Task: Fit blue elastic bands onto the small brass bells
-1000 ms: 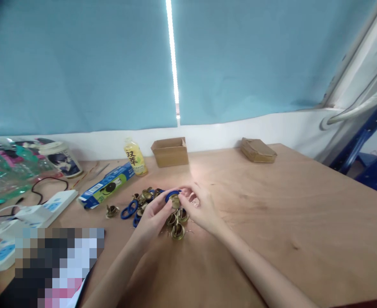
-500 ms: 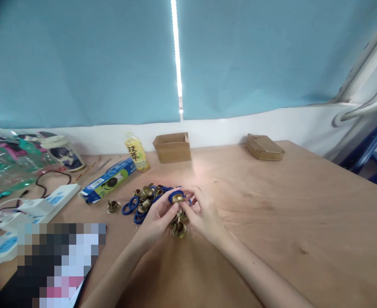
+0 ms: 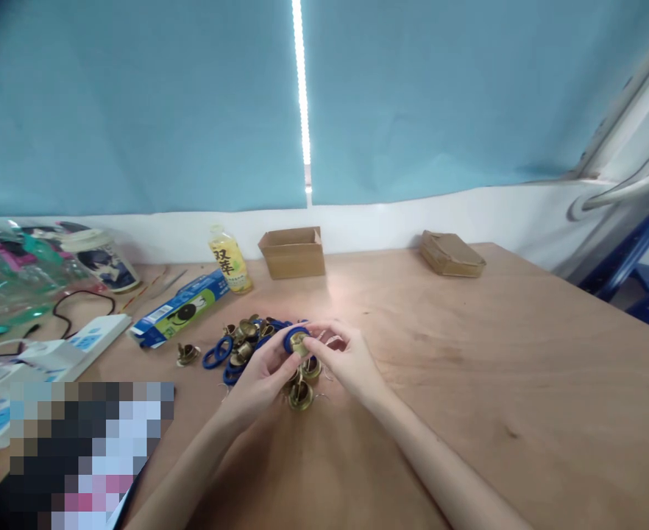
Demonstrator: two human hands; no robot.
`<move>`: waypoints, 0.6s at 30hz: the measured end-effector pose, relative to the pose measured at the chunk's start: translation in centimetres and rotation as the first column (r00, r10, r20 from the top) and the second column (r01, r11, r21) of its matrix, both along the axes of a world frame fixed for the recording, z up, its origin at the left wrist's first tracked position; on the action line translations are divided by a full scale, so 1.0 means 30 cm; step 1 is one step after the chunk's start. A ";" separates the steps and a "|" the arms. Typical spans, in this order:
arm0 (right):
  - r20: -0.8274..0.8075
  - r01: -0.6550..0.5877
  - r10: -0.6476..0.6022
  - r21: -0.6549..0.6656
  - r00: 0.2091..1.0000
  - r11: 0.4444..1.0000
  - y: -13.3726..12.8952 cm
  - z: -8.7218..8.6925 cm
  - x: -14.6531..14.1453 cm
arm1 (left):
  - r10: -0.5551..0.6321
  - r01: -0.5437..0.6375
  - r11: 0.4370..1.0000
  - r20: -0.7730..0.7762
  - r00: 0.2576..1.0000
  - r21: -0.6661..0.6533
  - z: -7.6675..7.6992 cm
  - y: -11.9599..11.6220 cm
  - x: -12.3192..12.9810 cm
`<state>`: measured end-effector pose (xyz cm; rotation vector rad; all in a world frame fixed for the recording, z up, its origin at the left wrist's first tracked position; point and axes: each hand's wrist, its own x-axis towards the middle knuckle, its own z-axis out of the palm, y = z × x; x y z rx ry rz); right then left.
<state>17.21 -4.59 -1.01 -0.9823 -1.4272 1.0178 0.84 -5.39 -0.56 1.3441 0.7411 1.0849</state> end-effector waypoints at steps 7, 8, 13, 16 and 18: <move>0.057 0.036 -0.037 0.015 0.998 0.999 -0.003 -0.021 -0.020 | -0.004 0.004 1.000 -0.017 1.000 0.001 -0.030 0.006 0.003; 0.082 0.047 -0.050 0.034 0.995 0.998 -0.005 -0.023 -0.021 | -0.005 0.006 1.000 -0.027 1.000 0.007 -0.033 0.007 0.001; 0.168 0.024 -0.036 0.073 0.985 0.997 -0.020 -0.027 -0.026 | -0.039 0.045 0.997 -0.090 0.995 0.058 -0.029 0.004 -0.009; 0.144 -0.003 -0.004 0.050 0.990 0.999 -0.031 -0.024 -0.028 | -0.052 0.056 0.997 -0.062 0.997 0.050 -0.024 -0.002 -0.008; 0.108 0.000 -0.003 0.023 0.994 1.000 -0.033 -0.023 -0.031 | -0.051 0.053 0.998 -0.032 0.998 0.044 -0.024 -0.004 -0.006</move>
